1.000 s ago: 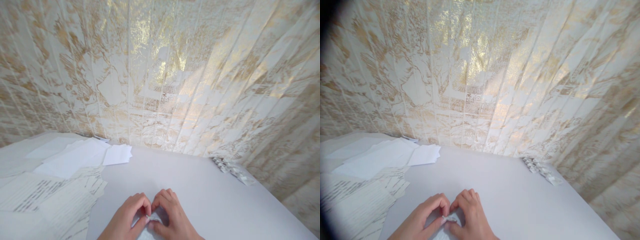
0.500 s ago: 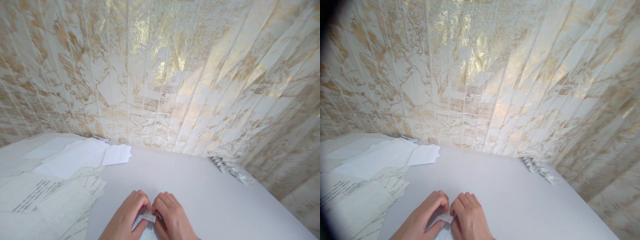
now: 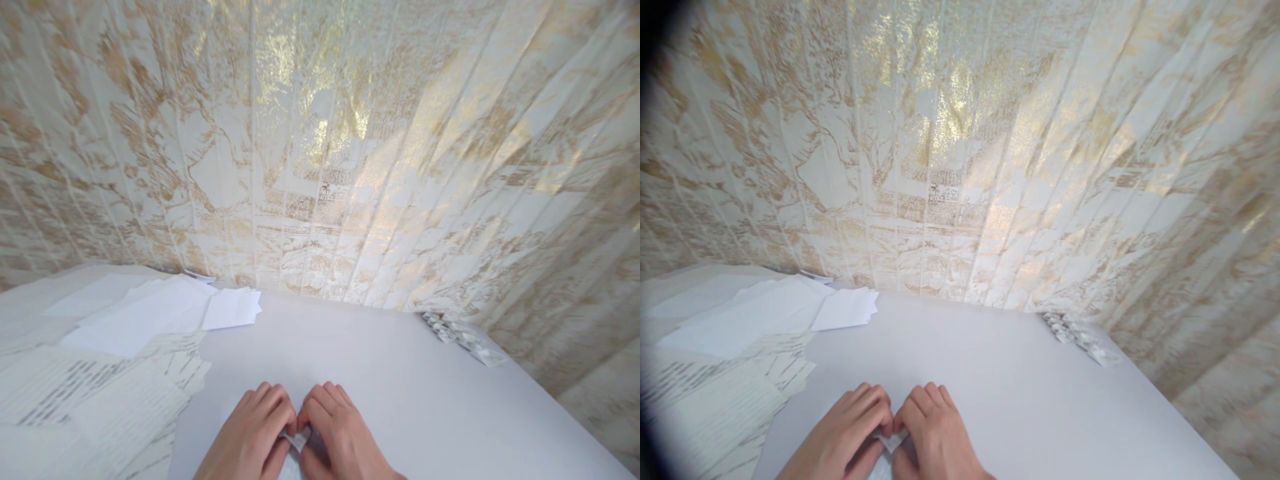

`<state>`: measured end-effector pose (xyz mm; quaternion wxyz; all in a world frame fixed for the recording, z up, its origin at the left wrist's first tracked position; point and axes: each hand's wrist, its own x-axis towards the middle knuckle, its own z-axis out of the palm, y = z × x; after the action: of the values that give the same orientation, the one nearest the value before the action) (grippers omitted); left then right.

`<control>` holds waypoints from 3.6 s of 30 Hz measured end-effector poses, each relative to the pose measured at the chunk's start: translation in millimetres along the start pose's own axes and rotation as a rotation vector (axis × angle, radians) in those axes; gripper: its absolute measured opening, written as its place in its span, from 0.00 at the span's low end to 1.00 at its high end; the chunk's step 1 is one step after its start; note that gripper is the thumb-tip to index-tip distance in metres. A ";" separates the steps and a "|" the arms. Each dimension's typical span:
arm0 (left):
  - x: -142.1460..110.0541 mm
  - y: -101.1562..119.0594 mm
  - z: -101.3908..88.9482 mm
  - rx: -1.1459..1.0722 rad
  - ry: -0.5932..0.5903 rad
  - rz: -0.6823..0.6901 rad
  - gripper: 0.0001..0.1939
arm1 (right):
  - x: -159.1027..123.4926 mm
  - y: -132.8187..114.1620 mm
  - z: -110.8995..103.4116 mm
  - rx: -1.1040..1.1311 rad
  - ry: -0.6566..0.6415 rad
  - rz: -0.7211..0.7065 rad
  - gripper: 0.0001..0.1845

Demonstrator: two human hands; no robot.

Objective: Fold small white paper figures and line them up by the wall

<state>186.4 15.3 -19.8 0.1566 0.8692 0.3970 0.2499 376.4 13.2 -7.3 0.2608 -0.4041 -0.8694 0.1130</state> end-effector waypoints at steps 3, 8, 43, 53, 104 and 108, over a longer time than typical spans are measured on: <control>-1.9 -6.2 3.5 0.000 0.036 0.030 0.12 | 0.2 -0.1 -1.3 0.010 -0.002 0.002 0.17; -0.9 -6.3 0.8 -0.011 0.042 0.035 0.13 | -0.2 0.6 -2.4 0.046 -0.001 0.010 0.16; -1.2 -3.3 -1.9 0.018 0.050 0.017 0.07 | 0.4 -1.9 -5.6 0.089 0.009 0.087 0.08; 3.9 4.3 -14.9 0.023 -0.073 -0.105 0.06 | 0.4 -4.4 -6.5 0.125 0.024 0.122 0.11; 0.9 2.9 -5.4 0.006 0.102 -0.084 0.11 | 5.9 -6.6 -16.5 0.224 -0.034 0.212 0.21; -0.6 -0.9 -6.2 0.011 0.034 -0.057 0.09 | 4.2 -5.3 -9.7 0.221 -0.045 0.160 0.20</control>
<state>182.1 15.9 -15.3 0.1518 0.8540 0.4255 0.2580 376.1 12.8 4.6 0.2745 -0.4384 -0.8222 0.2376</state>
